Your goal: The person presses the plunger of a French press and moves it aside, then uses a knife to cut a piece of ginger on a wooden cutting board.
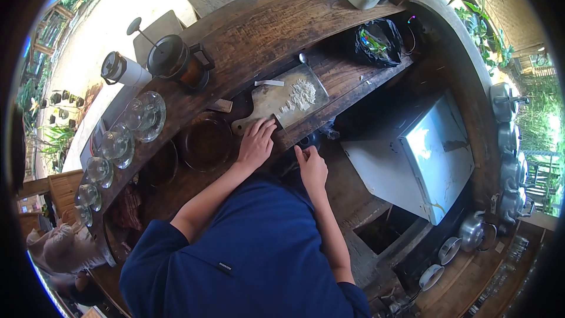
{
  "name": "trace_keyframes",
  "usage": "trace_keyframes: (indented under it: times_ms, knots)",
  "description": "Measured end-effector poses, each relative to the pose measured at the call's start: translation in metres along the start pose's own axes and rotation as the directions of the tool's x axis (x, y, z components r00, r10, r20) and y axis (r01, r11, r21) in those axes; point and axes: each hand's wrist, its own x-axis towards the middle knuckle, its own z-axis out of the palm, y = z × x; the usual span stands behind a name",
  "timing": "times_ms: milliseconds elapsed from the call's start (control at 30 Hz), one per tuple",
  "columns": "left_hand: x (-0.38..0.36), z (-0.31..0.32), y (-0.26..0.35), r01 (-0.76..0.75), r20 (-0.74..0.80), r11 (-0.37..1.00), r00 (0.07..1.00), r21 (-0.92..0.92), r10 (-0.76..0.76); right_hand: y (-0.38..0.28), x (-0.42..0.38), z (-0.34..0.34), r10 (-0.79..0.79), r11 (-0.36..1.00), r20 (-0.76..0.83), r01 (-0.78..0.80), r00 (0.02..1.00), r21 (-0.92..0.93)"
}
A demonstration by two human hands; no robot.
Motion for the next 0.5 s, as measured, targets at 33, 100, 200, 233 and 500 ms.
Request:
trace_keyframes:
  times_ms: [33, 100, 200, 233, 500]
  knots:
    - [0.0, 0.0, 0.0, -0.005, 0.002, 1.0, 1.0, 0.001, 0.005, -0.001, 0.003, 0.002, -0.01, 1.0, -0.003, 0.01, 1.0, -0.001]
    - [0.0, -0.001, 0.001, 0.002, -0.005, 1.0, 1.0, 0.014, -0.002, -0.001, 0.004, 0.006, -0.021, 1.0, -0.007, 0.021, 1.0, 0.002]
    - [-0.001, -0.001, 0.003, -0.008, -0.025, 0.997, 1.0, 0.071, 0.009, 0.005, -0.001, 0.005, -0.021, 1.0, -0.009, 0.021, 1.0, 0.01]
    - [0.0, -0.001, 0.004, -0.005, -0.027, 0.997, 1.0, 0.073, 0.007, 0.006, -0.004, 0.002, -0.01, 1.0, -0.007, 0.01, 1.0, 0.018]
    - [0.002, 0.002, 0.008, 0.023, -0.011, 0.999, 1.0, 0.043, -0.023, 0.011, -0.013, -0.005, -0.002, 0.999, -0.011, 0.002, 1.0, 0.046]
